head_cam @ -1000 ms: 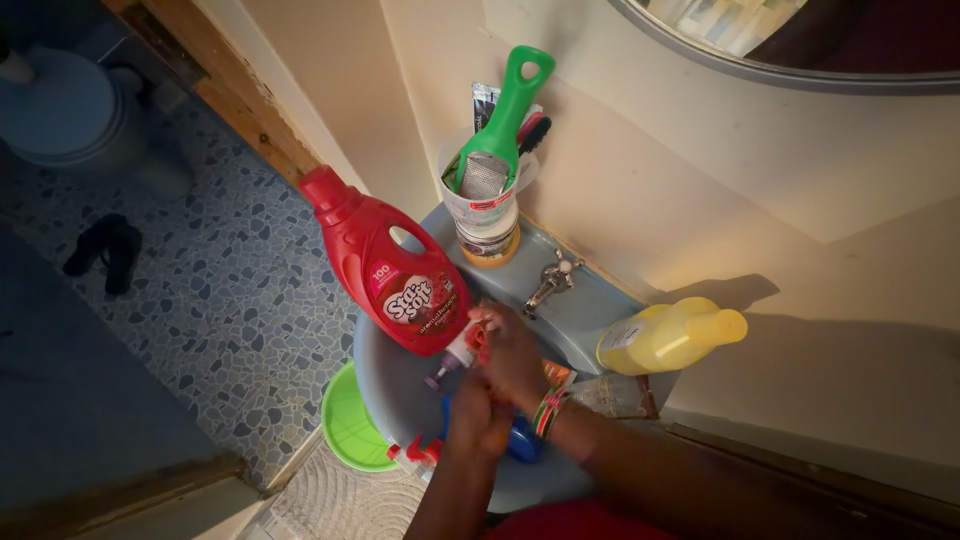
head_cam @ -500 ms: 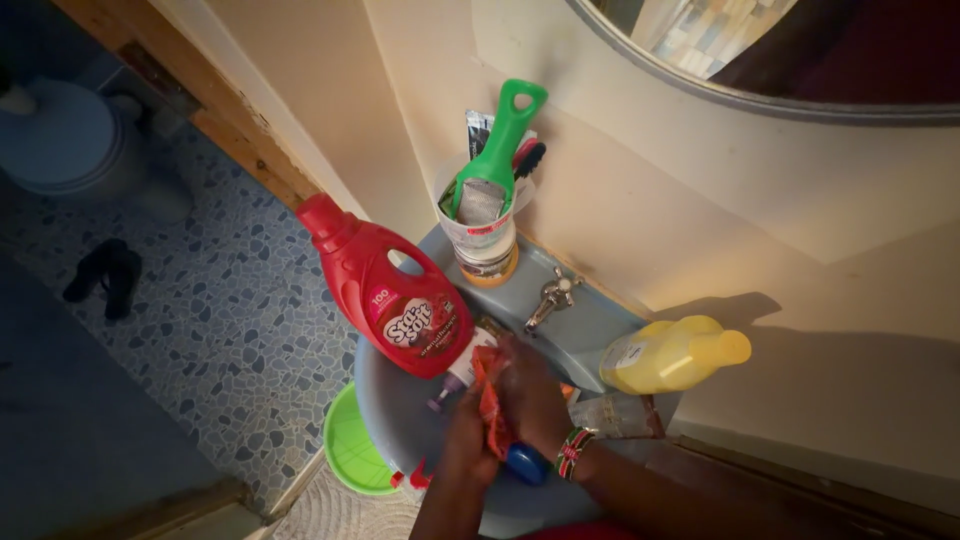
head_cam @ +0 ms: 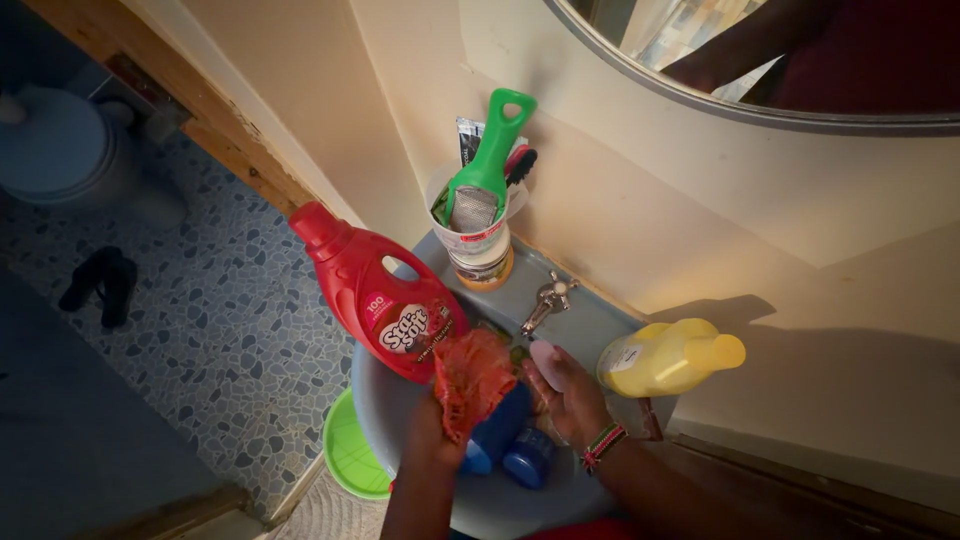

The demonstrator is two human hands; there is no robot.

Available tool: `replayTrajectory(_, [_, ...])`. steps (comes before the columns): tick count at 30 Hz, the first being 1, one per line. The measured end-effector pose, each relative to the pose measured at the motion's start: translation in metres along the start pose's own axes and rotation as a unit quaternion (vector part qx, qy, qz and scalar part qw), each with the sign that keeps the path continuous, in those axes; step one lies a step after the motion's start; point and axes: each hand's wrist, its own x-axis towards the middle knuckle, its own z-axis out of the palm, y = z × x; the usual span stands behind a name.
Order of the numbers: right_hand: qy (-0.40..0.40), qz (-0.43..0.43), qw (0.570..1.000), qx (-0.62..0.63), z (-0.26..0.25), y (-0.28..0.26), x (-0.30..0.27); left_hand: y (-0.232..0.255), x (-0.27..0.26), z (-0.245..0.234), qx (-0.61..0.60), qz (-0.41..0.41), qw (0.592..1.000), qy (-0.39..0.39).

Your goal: The person washes a red cloth in a sink, then moves to a window to wipe the glass and frame with the cloth. After cleaning the window, the person returns to the sink to wash the cloth again and wring it out.

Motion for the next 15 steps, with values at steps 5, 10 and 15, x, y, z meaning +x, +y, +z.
replayTrajectory(5, [-0.048,-0.051,0.995,0.075,-0.031,0.018,0.026,0.007,0.005,-0.015,-0.021,0.04,0.999,0.012])
replayTrajectory(10, [-0.078,-0.177,0.981,0.006,-0.005,0.002,0.029,0.008,0.004,-0.019,-0.017,0.01,1.0,0.02])
replayTrajectory(15, [-0.005,-0.172,0.985,0.02,0.01,0.008,0.017,0.006,-0.002,-0.02,0.001,0.018,0.999,0.041])
